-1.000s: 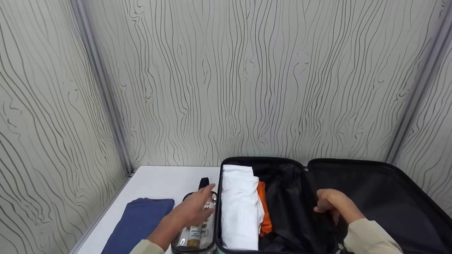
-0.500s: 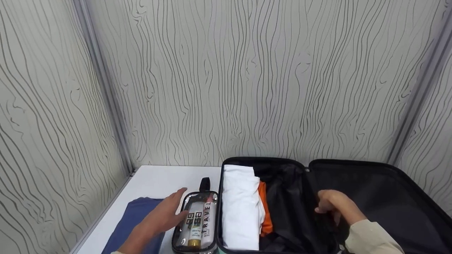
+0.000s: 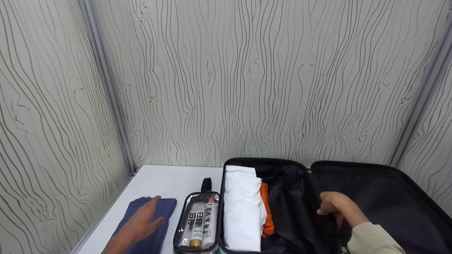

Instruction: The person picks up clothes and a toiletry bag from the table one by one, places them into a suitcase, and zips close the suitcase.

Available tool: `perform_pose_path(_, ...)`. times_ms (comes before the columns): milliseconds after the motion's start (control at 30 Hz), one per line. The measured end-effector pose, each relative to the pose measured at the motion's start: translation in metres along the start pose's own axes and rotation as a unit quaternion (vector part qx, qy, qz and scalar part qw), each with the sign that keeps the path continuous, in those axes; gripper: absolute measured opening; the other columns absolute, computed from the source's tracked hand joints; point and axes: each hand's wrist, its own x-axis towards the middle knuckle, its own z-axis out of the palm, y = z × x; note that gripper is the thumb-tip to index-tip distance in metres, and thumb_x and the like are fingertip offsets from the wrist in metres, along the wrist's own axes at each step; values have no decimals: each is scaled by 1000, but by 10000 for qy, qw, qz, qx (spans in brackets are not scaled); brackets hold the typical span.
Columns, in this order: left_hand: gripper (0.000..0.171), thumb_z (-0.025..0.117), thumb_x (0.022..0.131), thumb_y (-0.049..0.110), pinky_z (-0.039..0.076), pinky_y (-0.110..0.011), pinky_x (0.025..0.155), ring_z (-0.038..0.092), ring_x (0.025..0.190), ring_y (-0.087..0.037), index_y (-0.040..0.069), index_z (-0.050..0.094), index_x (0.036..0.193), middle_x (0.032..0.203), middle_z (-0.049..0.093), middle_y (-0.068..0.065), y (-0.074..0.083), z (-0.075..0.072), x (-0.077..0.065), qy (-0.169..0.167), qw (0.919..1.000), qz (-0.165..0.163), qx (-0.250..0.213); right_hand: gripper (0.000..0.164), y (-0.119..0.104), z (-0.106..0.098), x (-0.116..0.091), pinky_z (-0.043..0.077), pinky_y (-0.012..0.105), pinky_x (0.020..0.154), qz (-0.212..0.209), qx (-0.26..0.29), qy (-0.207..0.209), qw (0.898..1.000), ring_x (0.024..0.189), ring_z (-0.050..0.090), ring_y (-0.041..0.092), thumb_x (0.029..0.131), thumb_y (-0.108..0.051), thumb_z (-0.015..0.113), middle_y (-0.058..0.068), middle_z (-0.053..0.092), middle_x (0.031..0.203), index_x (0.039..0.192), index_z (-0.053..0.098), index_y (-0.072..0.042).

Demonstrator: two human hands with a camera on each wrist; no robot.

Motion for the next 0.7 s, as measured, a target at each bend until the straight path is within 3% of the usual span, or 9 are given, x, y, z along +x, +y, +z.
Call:
perform_pose_path(267, 64, 63, 85, 11, 33, -60, 100, 38, 123, -52, -18, 31, 133, 132, 39, -38, -45, -3, -12, -85, 9974, -703, 166, 16, -1, 3, -4, 55, 49, 60, -97, -87, 143, 9998, 78, 63, 45, 89, 2, 55, 28, 54, 91, 98, 47, 12)
perform_pose_path(400, 64, 63, 85, 11, 35, -60, 98, 40, 119, -54, -23, 31, 128, 126, 42, -42, -66, -4, -16, 11, 9955, -824, 460, 14, 0, 2, -4, 56, 47, 61, -111, -101, 118, 9998, 79, 63, 41, 89, 1, 56, 25, 54, 90, 97, 49, 11)
perform_pose_path(700, 71, 61, 86, 24, 43, -56, 89, 49, 104, -55, -33, 32, 115, 107, 48, -46, -99, 0, -24, -272, 9820, -1721, 725, 16, 0, 3, -4, 55, 50, 64, -62, 92, 122, 9999, 84, 62, 44, 90, 1, 55, 27, 52, 93, 99, 46, 11)
